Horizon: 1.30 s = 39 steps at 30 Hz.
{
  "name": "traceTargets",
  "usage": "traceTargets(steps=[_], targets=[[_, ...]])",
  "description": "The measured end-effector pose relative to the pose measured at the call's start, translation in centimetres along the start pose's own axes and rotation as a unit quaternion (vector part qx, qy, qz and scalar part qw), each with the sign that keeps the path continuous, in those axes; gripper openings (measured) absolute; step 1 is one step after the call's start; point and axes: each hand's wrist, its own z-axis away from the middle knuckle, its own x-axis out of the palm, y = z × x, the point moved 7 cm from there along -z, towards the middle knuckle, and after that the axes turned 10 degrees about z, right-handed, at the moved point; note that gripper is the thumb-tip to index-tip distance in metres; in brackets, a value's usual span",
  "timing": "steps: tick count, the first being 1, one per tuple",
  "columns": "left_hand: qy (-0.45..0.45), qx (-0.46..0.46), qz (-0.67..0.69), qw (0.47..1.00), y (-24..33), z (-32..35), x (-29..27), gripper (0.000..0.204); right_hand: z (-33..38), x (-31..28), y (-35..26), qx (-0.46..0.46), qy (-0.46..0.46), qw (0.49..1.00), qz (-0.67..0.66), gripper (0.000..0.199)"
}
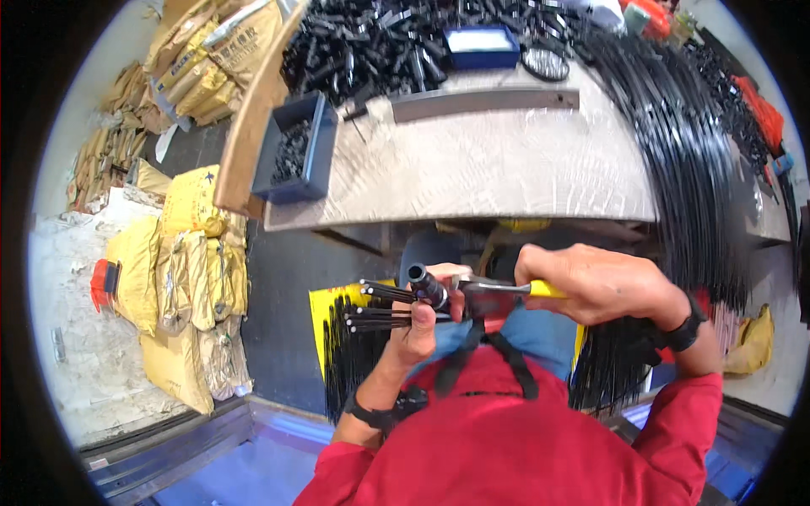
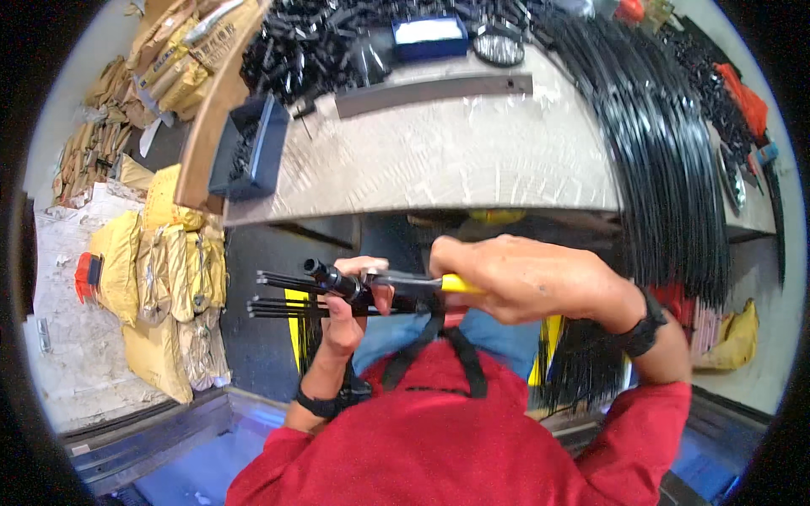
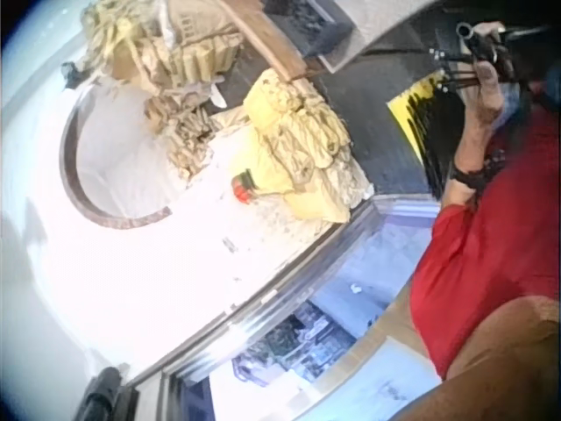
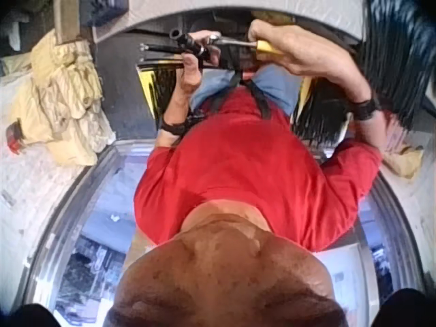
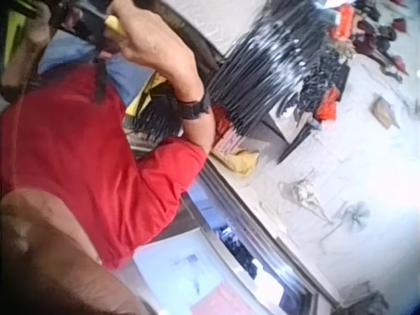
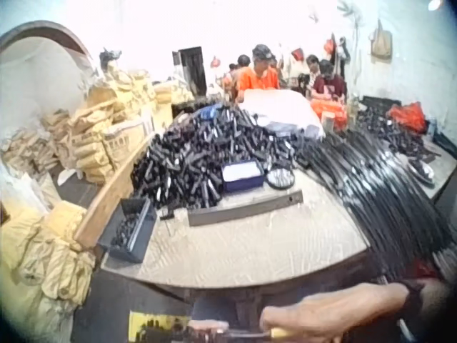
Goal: The person assembles umbrella frames by gathering black ribs, inserting them into a central plastic hub, and using pliers to secure the metal wires through the components.
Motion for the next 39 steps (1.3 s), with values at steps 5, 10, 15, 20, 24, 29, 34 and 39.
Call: traceTargets(steps=[5, 10, 15, 20, 24, 29, 34, 39], targets=[[0.054, 0.069, -0.094, 0.992, -0.5, -0.1, -1.0, 0.059, -0.4, -4.7, 7.9, 0.196, 0.24, 0.867, 0.39, 0.039], [0.103, 0.205, 0.016, 0.973, 5.0, 0.5, -0.9, 0.045, -2.3, -3.0, 8.7, 0.074, 0.359, 0.778, 0.511, 0.037], [0.285, 0.297, 0.161, 0.897, 11.4, 1.0, -5.9, 0.046, -1.5, 13.2, -0.5, -0.233, 0.132, 0.962, 0.057, 0.029], [0.331, 0.22, 0.409, 0.821, 7.8, 0.7, -7.3, 0.043, -0.1, 10.3, 3.7, -0.025, 0.292, 0.755, -0.586, 0.097], [0.214, -0.176, 0.353, 0.894, -3.7, 0.9, -3.0, 0.063, 6.3, 2.0, 2.6, -0.341, 0.559, 0.582, -0.482, 0.035], [-0.031, -0.202, 0.0, 0.979, -4.4, 1.6, 0.8, 0.048, 1.7, 4.0, 6.1, -0.006, 0.526, 0.759, -0.385, 0.033], [-0.001, 0.049, -0.08, 0.996, 3.4, -3.1, 1.7, 0.045, -5.6, 13.0, 7.4, 0.035, 0.343, 0.848, -0.403, 0.022], [0.031, 0.019, 0.022, 0.999, 3.2, -2.8, 1.7, 0.025, -6.0, 13.9, 6.1, 0.077, 0.238, 0.821, -0.512, 0.011]])
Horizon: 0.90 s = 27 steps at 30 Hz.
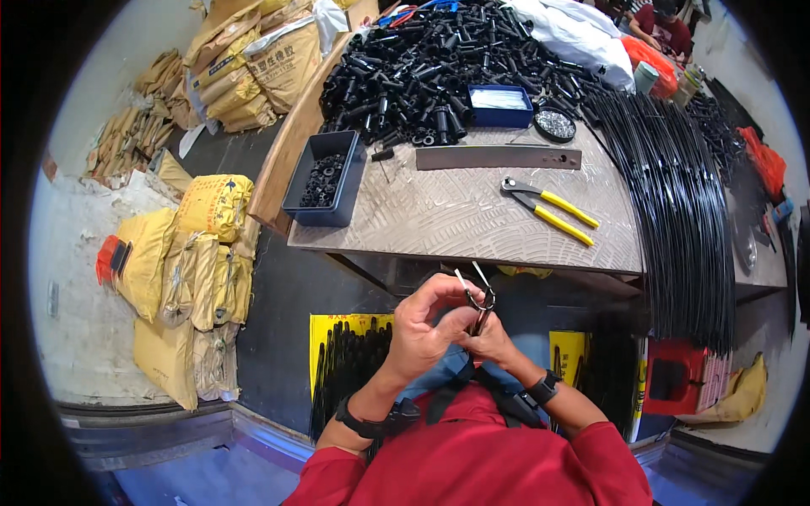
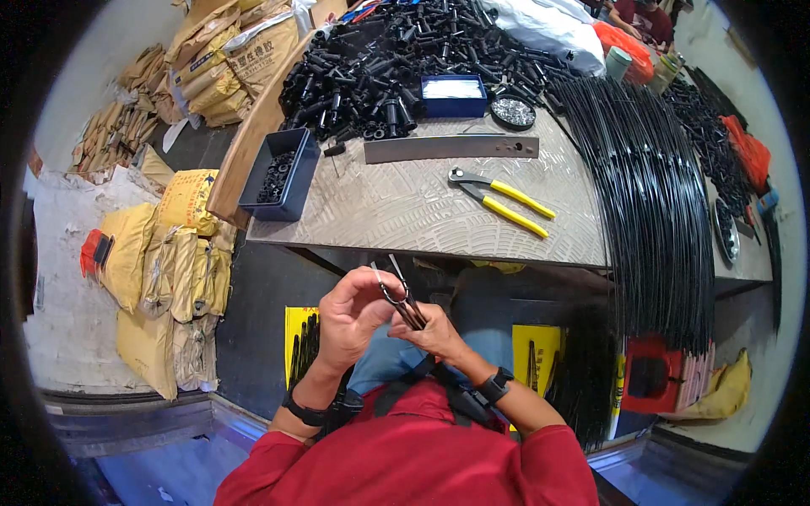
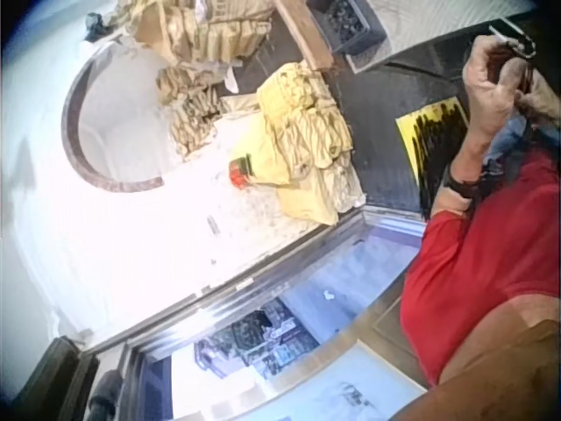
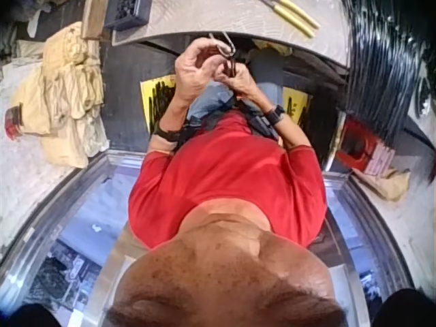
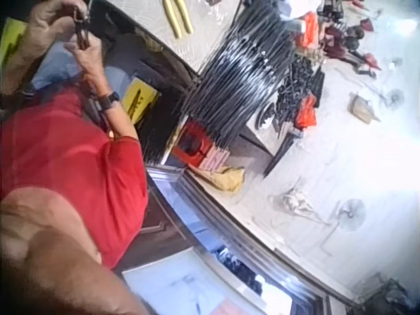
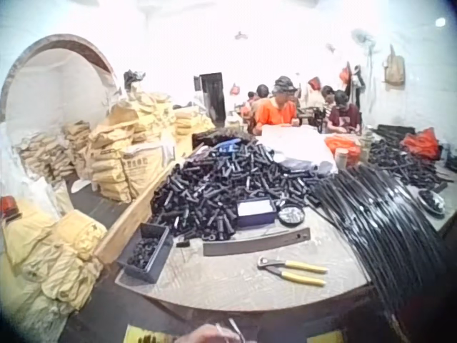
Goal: The person assembles umbrella frames by gathering black ribs, inserting them into a central plastic hub, and using pliers to secure the metal wires through the components.
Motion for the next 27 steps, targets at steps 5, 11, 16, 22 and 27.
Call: traceTargets(steps=[5, 11, 16, 22, 27], targets=[[0.048, 0.031, -0.111, 0.992, 0.1, 0.4, -0.4, 0.014, 0.7, -1.4, -10.2, -0.28, 0.154, 0.947, -0.024, 0.022], [0.076, 0.008, 0.093, 0.993, 0.7, -0.9, -0.2, 0.018, -1.3, -1.9, -11.7, -0.177, 0.081, 0.978, -0.074, 0.018], [-0.056, -0.061, 0.185, 0.979, 0.7, -1.5, -0.7, 0.036, -1.9, -0.3, -14.8, -0.186, -0.059, 0.978, 0.068, 0.03], [-0.166, -0.137, 0.221, 0.951, 1.7, -3.0, -2.7, 0.032, -2.6, 2.4, -19.6, -0.239, -0.141, 0.907, 0.316, 0.032], [-0.093, -0.068, 0.259, 0.959, 0.8, -2.7, -5.2, 0.023, -12.1, -1.7, -19.0, -0.147, -0.174, 0.917, 0.328, 0.015]])
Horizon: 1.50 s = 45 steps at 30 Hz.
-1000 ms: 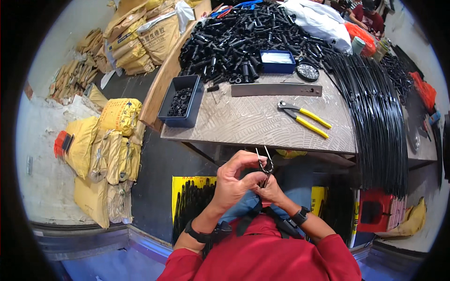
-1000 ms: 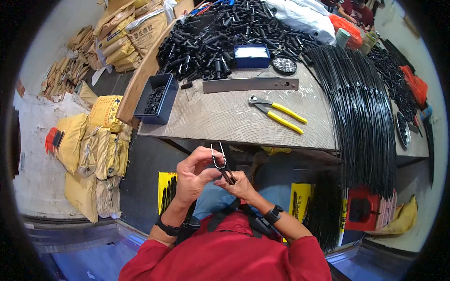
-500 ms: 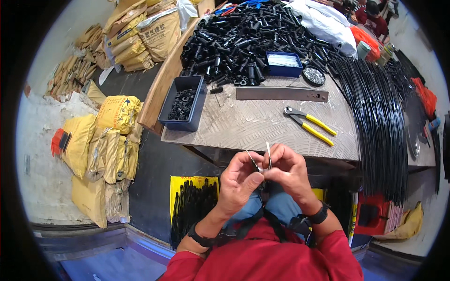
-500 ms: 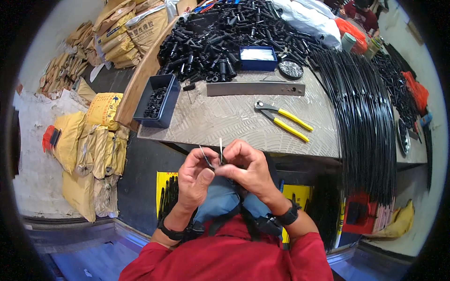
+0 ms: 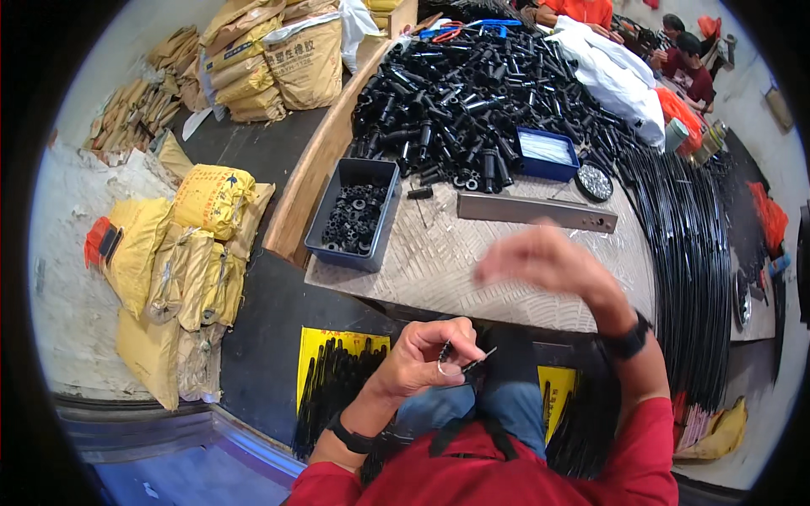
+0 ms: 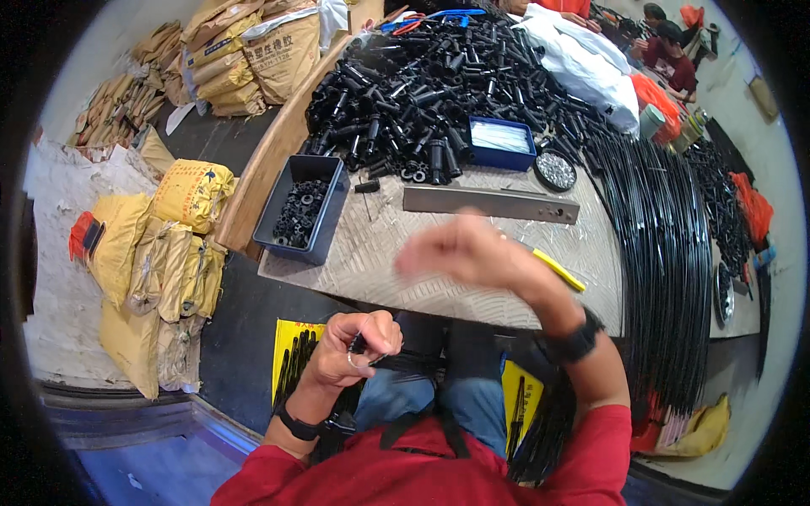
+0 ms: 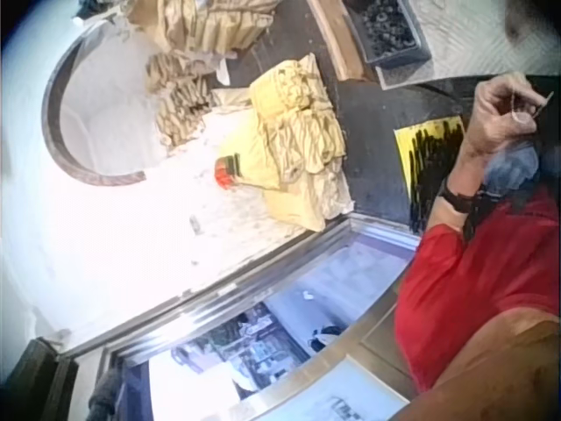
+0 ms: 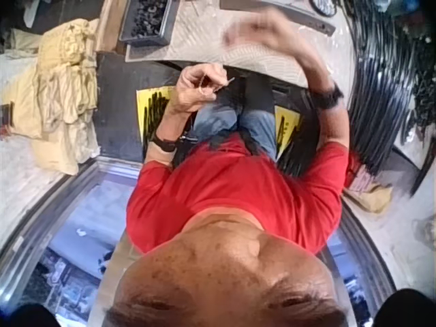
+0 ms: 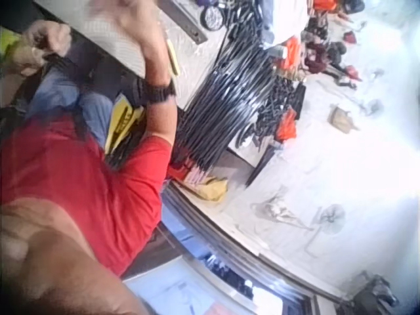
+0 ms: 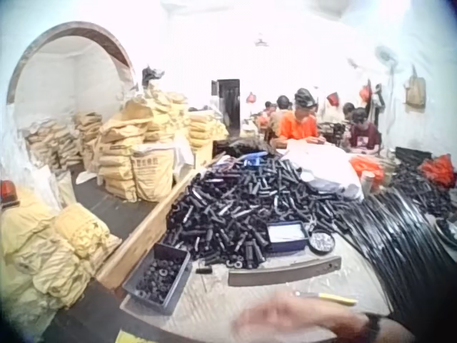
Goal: The person assembles umbrella frames by gathering black ribs, inserting them into a central plastic hub, and using pliers to secure the metal wires through the components.
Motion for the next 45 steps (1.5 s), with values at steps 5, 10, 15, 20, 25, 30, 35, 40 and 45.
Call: traceTargets(steps=[5, 10, 15, 20, 25, 30, 35, 40, 45], targets=[[0.111, 0.012, -0.041, 0.993, 0.3, -0.3, -0.1, 0.023, -6.5, -7.1, 5.3, 0.101, 0.231, 0.877, 0.409, 0.015], [0.123, 0.023, -0.016, 0.992, -0.2, -0.1, -0.7, 0.025, -8.6, -4.5, 6.2, 0.018, 0.246, 0.785, 0.568, 0.013], [0.129, 0.034, -0.014, 0.991, -0.6, -0.5, -0.6, 0.024, -5.1, -5.9, 2.4, -0.019, 0.298, 0.785, 0.542, 0.015], [0.104, 0.02, -0.01, 0.994, -1.8, -1.6, 0.5, 0.024, -4.0, -7.8, 5.7, 0.016, 0.248, 0.724, 0.643, 0.013], [0.081, 0.021, -0.02, 0.996, -2.1, -1.9, 1.4, 0.025, -4.9, -6.8, 4.7, -0.014, 0.238, 0.686, 0.688, 0.009], [0.071, 0.005, -0.034, 0.997, -2.4, -1.5, 1.3, 0.024, -8.9, -4.5, 5.6, -0.073, 0.156, 0.75, 0.639, 0.003], [0.058, 0.013, -0.038, 0.998, -2.0, -1.3, 1.3, 0.024, -9.4, -4.4, 5.8, -0.077, 0.103, 0.749, 0.65, 0.004], [0.129, 0.033, -0.051, 0.99, -2.2, -1.1, 1.0, 0.023, -9.3, -4.5, 6.7, -0.082, 0.075, 0.765, 0.634, 0.011], [0.174, 0.066, -0.039, 0.982, -2.0, -0.9, 0.6, 0.026, -4.8, -6.0, 2.3, -0.112, 0.15, 0.876, 0.444, 0.022]])
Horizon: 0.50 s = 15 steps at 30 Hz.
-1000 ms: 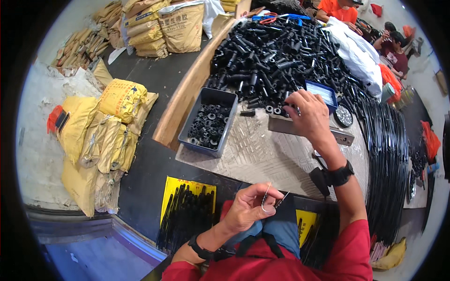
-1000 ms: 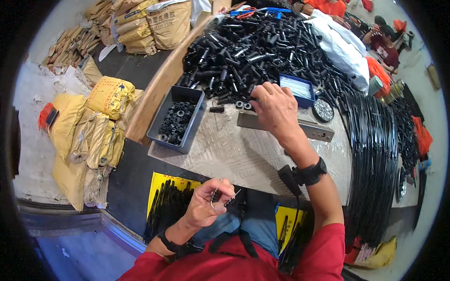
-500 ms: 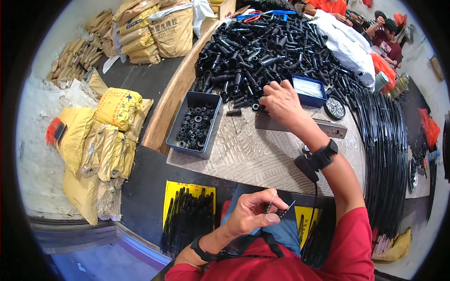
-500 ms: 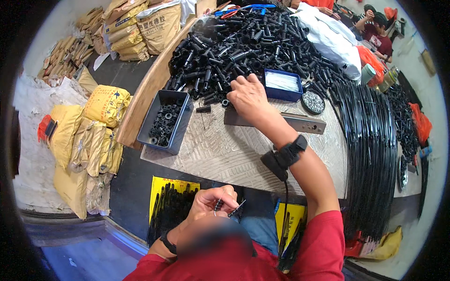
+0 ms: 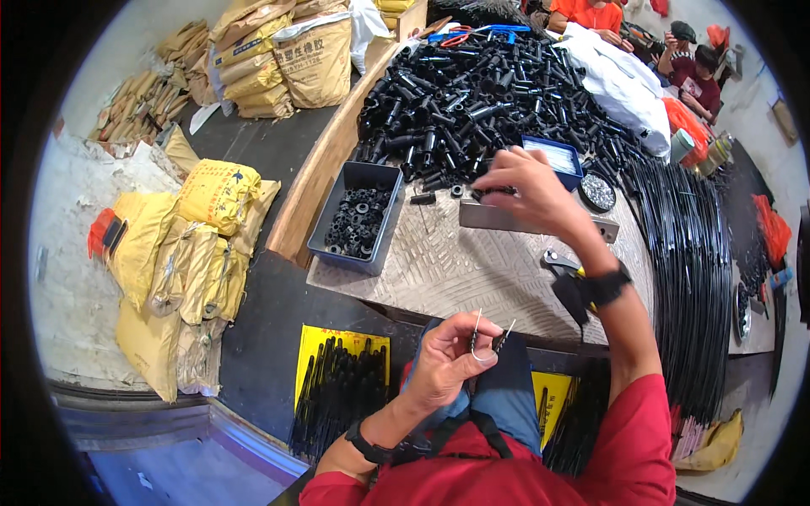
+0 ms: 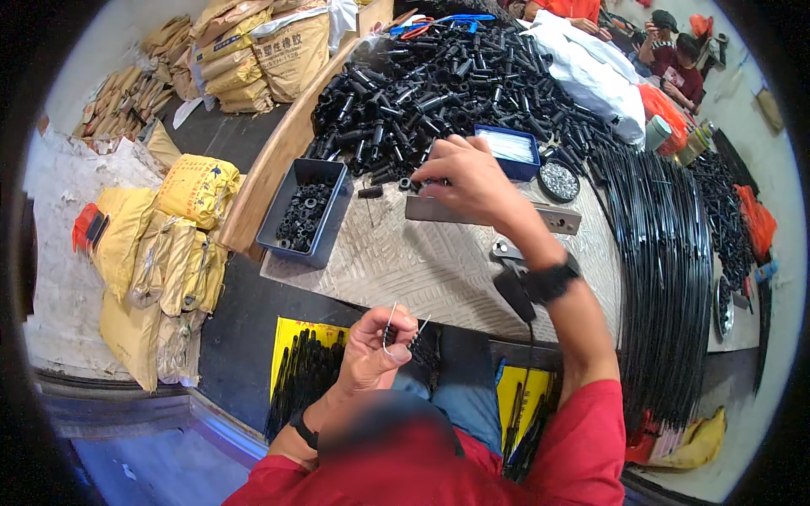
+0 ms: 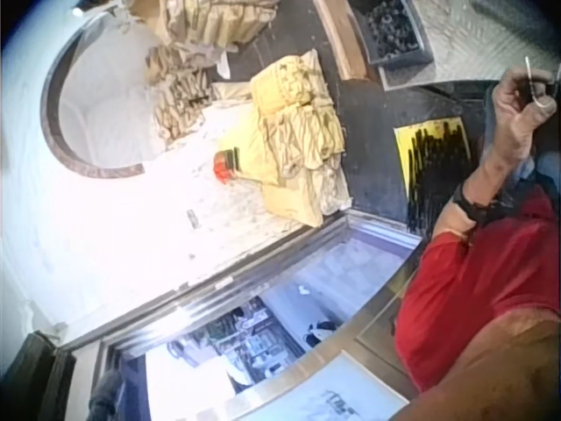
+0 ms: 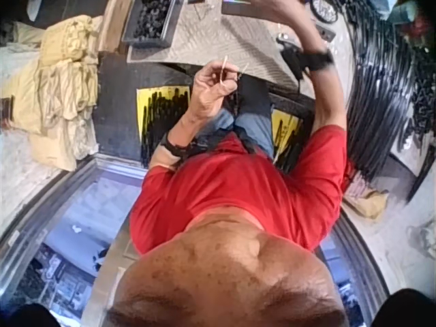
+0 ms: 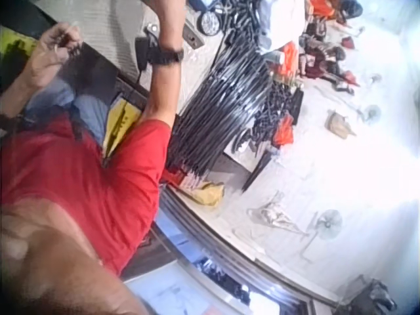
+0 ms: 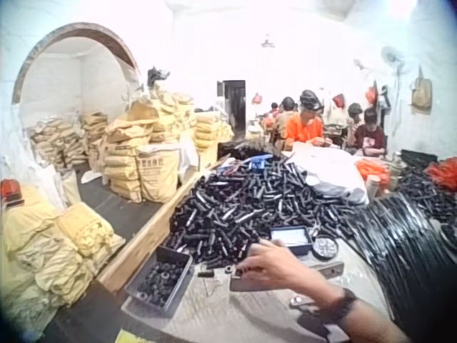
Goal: The person assembles umbrella frames by gathering black ribs, inserting them into a central plastic hub, and using pliers to secure the metal wires through the components.
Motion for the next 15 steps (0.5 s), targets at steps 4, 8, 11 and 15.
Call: traceTargets(steps=[4, 8, 11, 15], targets=[[-0.029, -0.006, 0.024, 0.999, -0.9, -1.4, 2.7, 0.025, 6.3, -8.2, -3.6, 0.012, -0.042, 0.957, -0.287, 0.024], [-0.027, -0.048, 0.013, 0.998, -3.5, -2.9, 5.9, 0.021, 10.8, -10.8, -4.7, 0.038, -0.088, 0.969, -0.228, 0.023], [-0.034, -0.076, 0.033, 0.996, -5.9, -3.2, 8.2, 0.017, 13.9, -11.8, -3.8, 0.076, -0.072, 0.976, -0.193, 0.023], [-0.058, -0.081, 0.03, 0.995, -8.0, -3.1, 9.1, 0.017, 16.5, -12.5, -3.4, 0.097, -0.034, 0.981, -0.166, 0.023]])
